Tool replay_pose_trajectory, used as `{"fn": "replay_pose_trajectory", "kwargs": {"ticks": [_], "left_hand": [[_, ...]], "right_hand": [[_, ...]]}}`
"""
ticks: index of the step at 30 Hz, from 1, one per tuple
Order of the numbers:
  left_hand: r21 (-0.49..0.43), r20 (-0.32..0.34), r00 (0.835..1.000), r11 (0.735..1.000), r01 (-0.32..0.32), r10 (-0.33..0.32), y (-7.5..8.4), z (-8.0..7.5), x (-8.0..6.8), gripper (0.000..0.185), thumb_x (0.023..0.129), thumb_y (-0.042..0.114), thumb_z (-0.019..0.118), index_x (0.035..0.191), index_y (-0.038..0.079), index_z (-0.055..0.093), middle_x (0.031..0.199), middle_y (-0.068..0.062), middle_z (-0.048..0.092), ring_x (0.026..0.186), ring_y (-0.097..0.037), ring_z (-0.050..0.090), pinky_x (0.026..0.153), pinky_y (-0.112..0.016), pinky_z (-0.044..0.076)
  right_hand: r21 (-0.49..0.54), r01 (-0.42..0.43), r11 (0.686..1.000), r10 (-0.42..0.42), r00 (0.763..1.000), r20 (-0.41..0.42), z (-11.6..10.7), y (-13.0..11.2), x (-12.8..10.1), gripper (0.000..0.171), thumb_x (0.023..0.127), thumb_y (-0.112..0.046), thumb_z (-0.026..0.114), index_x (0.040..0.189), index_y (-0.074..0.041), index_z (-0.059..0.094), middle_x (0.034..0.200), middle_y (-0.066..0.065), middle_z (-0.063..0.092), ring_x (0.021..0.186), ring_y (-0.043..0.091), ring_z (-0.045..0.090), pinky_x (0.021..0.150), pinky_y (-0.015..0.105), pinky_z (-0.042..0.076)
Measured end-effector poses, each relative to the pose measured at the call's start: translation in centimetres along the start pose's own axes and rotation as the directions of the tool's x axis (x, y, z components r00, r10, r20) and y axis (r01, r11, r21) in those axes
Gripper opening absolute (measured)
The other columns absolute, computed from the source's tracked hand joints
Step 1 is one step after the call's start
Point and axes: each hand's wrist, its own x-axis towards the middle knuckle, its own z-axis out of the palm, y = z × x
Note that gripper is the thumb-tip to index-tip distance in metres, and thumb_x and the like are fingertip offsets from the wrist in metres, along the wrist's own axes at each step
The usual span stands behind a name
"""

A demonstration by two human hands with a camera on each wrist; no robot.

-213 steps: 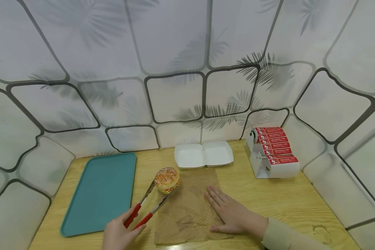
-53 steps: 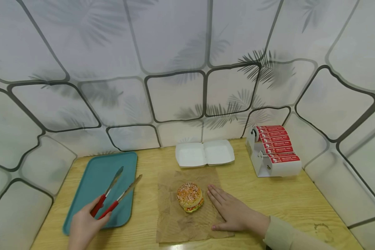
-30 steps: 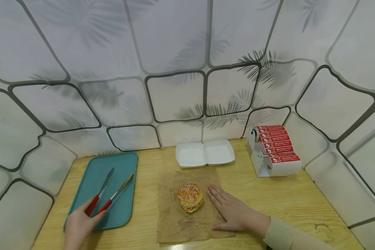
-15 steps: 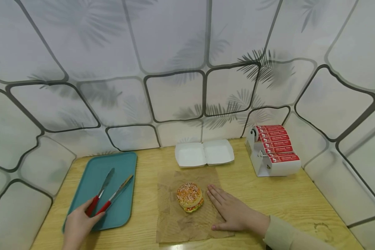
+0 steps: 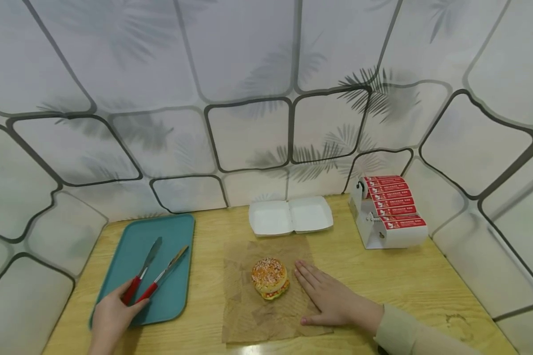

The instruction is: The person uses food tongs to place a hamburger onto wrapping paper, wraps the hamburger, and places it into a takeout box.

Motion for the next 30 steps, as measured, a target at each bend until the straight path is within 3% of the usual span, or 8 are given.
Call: {"fn": "replay_pose_trajectory", "kwargs": {"ticks": [5,11,18,21,26,30], "left_hand": [[0.006,-0.007,1.000,1.000,-0.004,0.004,0.2,0.0,0.1,0.082,0.080,0.024,0.092,0.142,-0.016,0.055,0.129,-0.042,0.064,0.110,-0.059,0.065,0.089,-0.063,0.058],[-0.036,-0.010,1.000,0.999,0.026,-0.026,0.3,-0.2,-0.2,0.080,0.085,0.027,0.088,0.145,-0.014,0.054,0.137,-0.040,0.061,0.121,-0.060,0.061,0.095,-0.064,0.057],[-0.124,-0.150,0.988,0.992,0.015,-0.033,1.6,-0.3,-0.8,0.056,0.095,0.018,0.079,0.139,-0.011,0.062,0.138,-0.033,0.064,0.125,-0.053,0.064,0.102,-0.064,0.056],[-0.126,-0.196,0.980,0.992,-0.015,-0.010,2.5,-0.3,-0.8,0.048,0.096,0.016,0.078,0.135,-0.010,0.066,0.131,-0.032,0.069,0.118,-0.051,0.069,0.096,-0.061,0.059],[-0.164,-0.223,0.973,0.982,-0.095,0.057,4.0,0.1,-0.8,0.038,0.096,0.010,0.077,0.130,-0.008,0.071,0.124,-0.030,0.074,0.108,-0.046,0.075,0.077,-0.044,0.067],[-0.180,-0.241,0.966,0.973,-0.143,0.097,5.2,0.7,-0.9,0.035,0.096,0.007,0.076,0.127,-0.007,0.072,0.120,-0.029,0.076,0.106,-0.045,0.076,0.080,-0.045,0.066]], "right_hand": [[-0.005,0.002,1.000,-0.002,1.000,-0.005,0.0,0.0,0.0,0.111,0.098,-0.083,0.041,0.166,0.004,0.026,0.175,0.025,0.020,0.163,0.040,0.025,0.128,0.049,0.039],[0.004,0.001,1.000,-0.001,1.000,0.001,-0.2,0.0,0.0,0.110,0.098,-0.082,0.042,0.166,0.004,0.026,0.175,0.025,0.020,0.163,0.040,0.024,0.127,0.050,0.040],[-0.003,-0.001,1.000,0.001,1.000,0.000,0.1,0.0,0.0,0.111,0.098,-0.083,0.041,0.166,0.004,0.025,0.176,0.024,0.019,0.163,0.040,0.024,0.127,0.050,0.040],[-0.010,0.001,1.000,-0.001,1.000,-0.003,0.2,0.1,0.0,0.111,0.098,-0.083,0.040,0.166,0.003,0.025,0.176,0.024,0.019,0.163,0.039,0.024,0.128,0.049,0.039],[-0.001,-0.005,1.000,0.005,1.000,0.010,0.2,0.1,0.0,0.112,0.098,-0.083,0.040,0.167,0.003,0.024,0.176,0.024,0.018,0.164,0.039,0.023,0.128,0.049,0.039],[0.020,-0.011,1.000,0.010,1.000,0.025,0.0,0.0,0.0,0.111,0.098,-0.083,0.041,0.167,0.002,0.023,0.177,0.023,0.017,0.164,0.039,0.021,0.129,0.050,0.038]]}}
